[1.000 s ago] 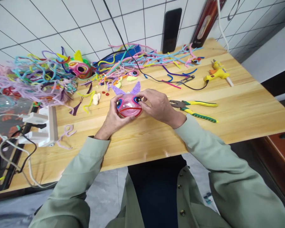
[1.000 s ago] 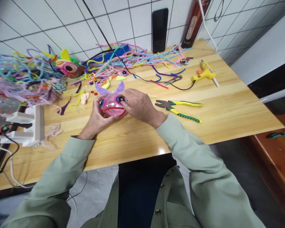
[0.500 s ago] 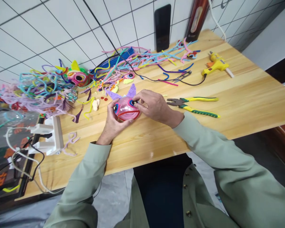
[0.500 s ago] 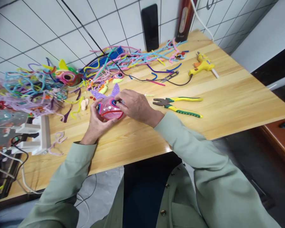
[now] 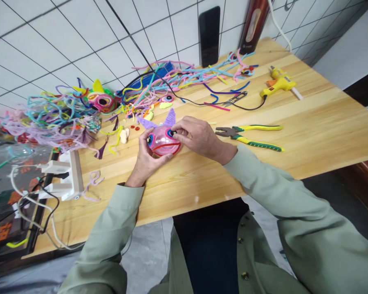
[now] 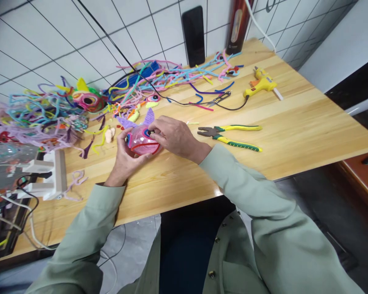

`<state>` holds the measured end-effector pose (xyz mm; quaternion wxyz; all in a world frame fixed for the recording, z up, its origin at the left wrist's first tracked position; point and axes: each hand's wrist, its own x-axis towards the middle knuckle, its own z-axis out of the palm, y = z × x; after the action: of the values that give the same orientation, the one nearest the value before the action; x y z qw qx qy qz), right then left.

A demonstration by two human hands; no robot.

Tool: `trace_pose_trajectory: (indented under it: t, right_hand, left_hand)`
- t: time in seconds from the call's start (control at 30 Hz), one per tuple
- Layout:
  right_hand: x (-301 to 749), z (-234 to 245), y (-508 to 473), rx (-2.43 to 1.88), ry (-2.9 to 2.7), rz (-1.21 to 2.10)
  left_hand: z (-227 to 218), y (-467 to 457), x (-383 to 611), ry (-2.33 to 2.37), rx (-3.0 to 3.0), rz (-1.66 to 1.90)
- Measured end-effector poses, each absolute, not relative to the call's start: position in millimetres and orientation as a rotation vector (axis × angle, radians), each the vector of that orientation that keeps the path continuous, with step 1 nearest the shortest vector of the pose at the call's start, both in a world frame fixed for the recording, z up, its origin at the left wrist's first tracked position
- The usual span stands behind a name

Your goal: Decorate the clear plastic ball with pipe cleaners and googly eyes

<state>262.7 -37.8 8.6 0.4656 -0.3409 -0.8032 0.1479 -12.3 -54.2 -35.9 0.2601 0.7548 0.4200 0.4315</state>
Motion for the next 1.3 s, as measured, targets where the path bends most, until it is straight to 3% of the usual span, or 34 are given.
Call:
trace_pose_trajectory:
  t: [1.3]
  right_hand:
    - [258.9, 11.8, -38.8, -0.786, -1.869, 0.436]
  left_hand:
    - [-31.9, -58.9, -9.3, 1.186, 2.083, 1.194]
